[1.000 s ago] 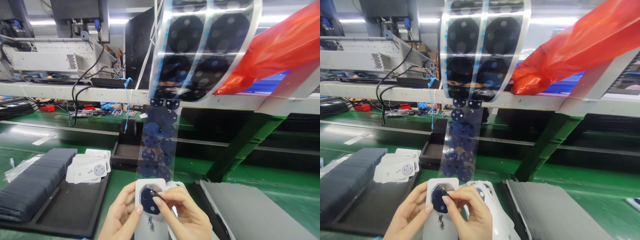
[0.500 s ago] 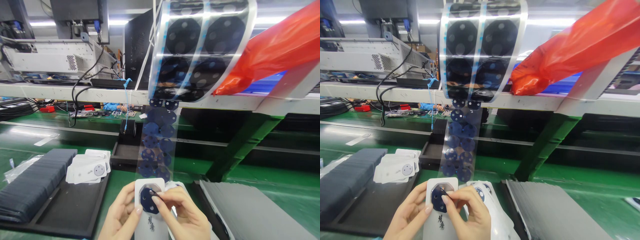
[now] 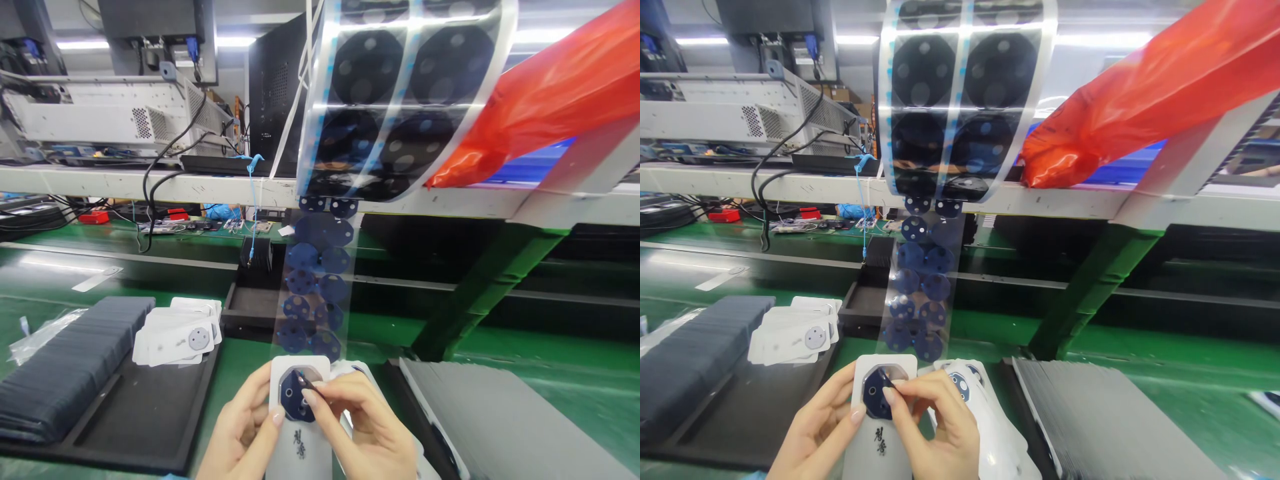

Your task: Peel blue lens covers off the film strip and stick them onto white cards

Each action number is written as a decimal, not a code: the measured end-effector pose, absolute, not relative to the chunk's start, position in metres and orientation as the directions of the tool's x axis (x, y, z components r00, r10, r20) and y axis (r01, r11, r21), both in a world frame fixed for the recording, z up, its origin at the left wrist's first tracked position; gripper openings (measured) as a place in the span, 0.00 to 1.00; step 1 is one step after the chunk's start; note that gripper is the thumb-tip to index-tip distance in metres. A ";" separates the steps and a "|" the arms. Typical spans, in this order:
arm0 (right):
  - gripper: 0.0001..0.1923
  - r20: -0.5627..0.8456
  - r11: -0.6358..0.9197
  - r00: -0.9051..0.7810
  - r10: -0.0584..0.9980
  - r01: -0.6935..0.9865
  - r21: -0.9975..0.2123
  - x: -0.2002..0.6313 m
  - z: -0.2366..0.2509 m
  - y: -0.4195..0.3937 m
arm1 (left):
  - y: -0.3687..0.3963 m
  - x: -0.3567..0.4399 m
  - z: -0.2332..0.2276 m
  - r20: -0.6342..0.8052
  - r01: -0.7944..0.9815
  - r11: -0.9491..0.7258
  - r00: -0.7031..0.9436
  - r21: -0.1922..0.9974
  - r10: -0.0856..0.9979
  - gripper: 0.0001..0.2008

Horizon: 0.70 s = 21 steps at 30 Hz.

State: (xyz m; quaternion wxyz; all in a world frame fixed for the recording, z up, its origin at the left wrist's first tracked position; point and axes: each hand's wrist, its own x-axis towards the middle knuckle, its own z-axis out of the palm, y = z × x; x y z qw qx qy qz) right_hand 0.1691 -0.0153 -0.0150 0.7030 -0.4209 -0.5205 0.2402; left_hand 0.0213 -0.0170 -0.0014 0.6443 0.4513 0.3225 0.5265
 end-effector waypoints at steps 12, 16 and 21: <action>0.08 0.779 0.602 0.269 0.566 0.510 -0.614 0.163 -0.028 -0.015 | -0.013 0.024 -0.004 0.117 -0.260 -0.085 0.113 0.962 0.987 0.20; 0.12 0.776 0.441 0.292 0.559 0.688 -0.576 0.163 -0.033 -0.011 | -0.008 0.026 -0.002 0.098 -0.292 -0.084 0.033 0.953 0.995 0.20; 0.42 0.793 0.518 0.314 0.522 0.622 -0.587 0.164 -0.036 -0.005 | -0.006 0.027 -0.001 0.038 -0.309 -0.037 -0.002 0.950 0.999 0.23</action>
